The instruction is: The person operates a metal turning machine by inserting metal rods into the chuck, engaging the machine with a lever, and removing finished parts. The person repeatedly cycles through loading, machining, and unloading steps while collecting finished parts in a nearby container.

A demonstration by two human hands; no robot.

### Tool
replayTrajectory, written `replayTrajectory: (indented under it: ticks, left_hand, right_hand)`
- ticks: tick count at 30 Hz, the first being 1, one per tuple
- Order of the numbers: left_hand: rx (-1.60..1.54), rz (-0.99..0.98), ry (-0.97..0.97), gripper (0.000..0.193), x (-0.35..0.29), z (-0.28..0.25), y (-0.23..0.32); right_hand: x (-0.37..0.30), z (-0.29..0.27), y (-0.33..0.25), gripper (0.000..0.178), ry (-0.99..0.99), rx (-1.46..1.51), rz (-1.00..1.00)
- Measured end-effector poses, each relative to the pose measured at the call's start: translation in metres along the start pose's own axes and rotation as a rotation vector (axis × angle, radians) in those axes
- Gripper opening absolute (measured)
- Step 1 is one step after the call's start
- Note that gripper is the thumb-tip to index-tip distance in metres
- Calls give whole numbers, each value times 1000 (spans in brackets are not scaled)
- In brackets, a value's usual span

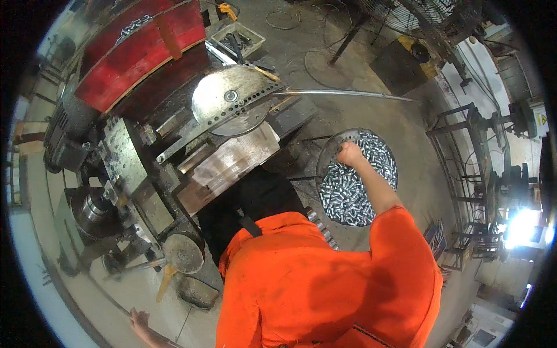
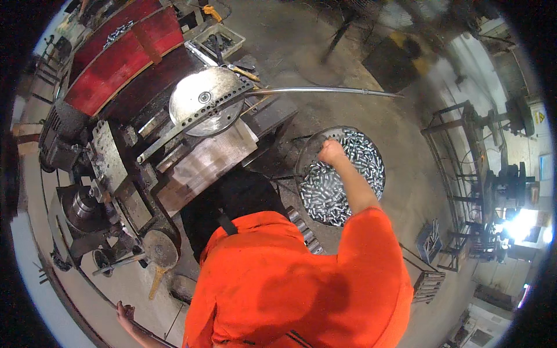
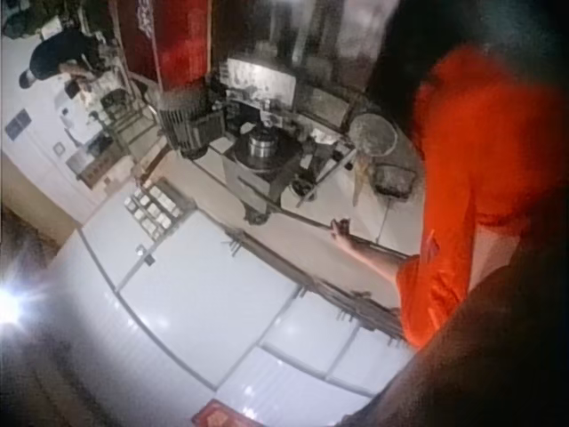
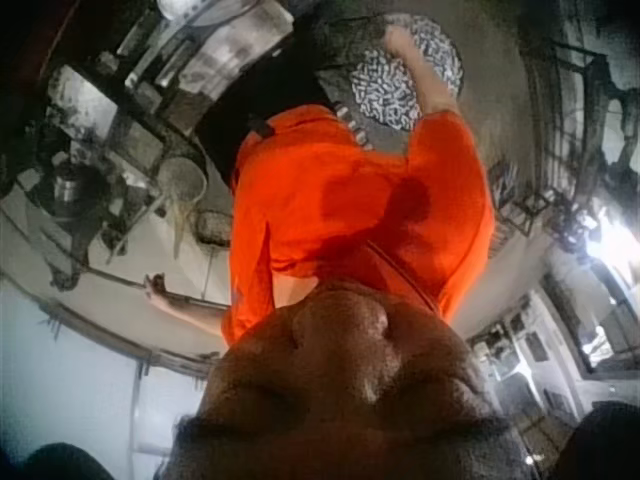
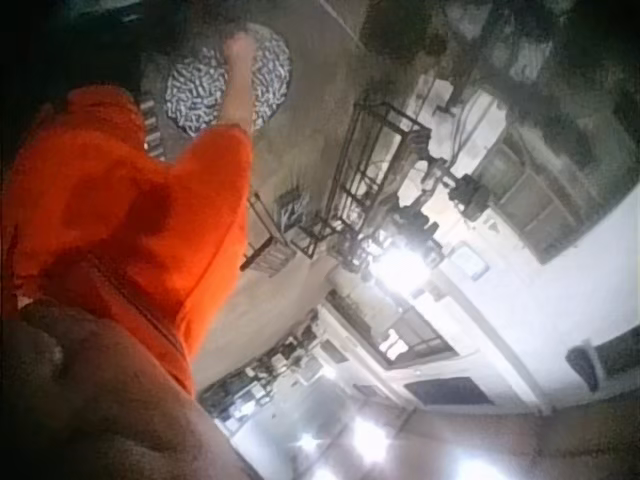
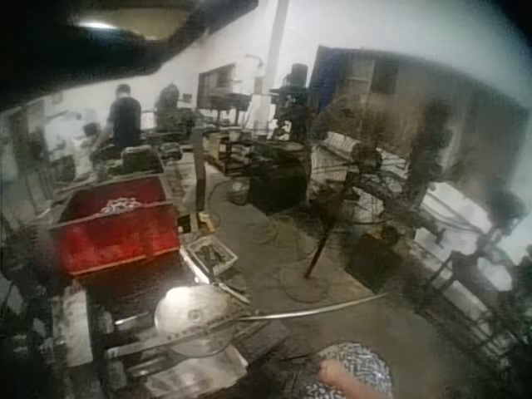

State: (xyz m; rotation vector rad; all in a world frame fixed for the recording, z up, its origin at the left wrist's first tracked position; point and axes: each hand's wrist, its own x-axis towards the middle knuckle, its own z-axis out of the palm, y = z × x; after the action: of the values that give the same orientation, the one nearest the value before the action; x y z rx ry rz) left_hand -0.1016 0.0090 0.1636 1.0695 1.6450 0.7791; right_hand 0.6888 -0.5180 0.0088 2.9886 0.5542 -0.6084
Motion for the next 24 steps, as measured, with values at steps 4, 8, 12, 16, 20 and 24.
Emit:
replayTrajectory:
  ticks: [4,8,12,16,20,24]
  left_hand:
    - [7,42,57,27,5,8,6]
    - [563,184,71,32,-12,18,21]
    - [1473,618,223,41,-112,61,85]
    - [434,608,-219,33,-166,206,166]
    - [418,523,-752,27,-220,331,196]
    - [-15,499,-1181,30,-220,371,184]
  right_hand:
    - [3,9,2,30,51,-7,7]
    - [-22,-21,-6,33,111,89,-19]
    - [-53,-67,-47,40,323,342,-360]
    - [-116,-148,-152,45,257,724,-864]
    - [-155,-200,-260,51,257,649,-1484]
    - [-179,-227,-322,55,198,549,-1775]
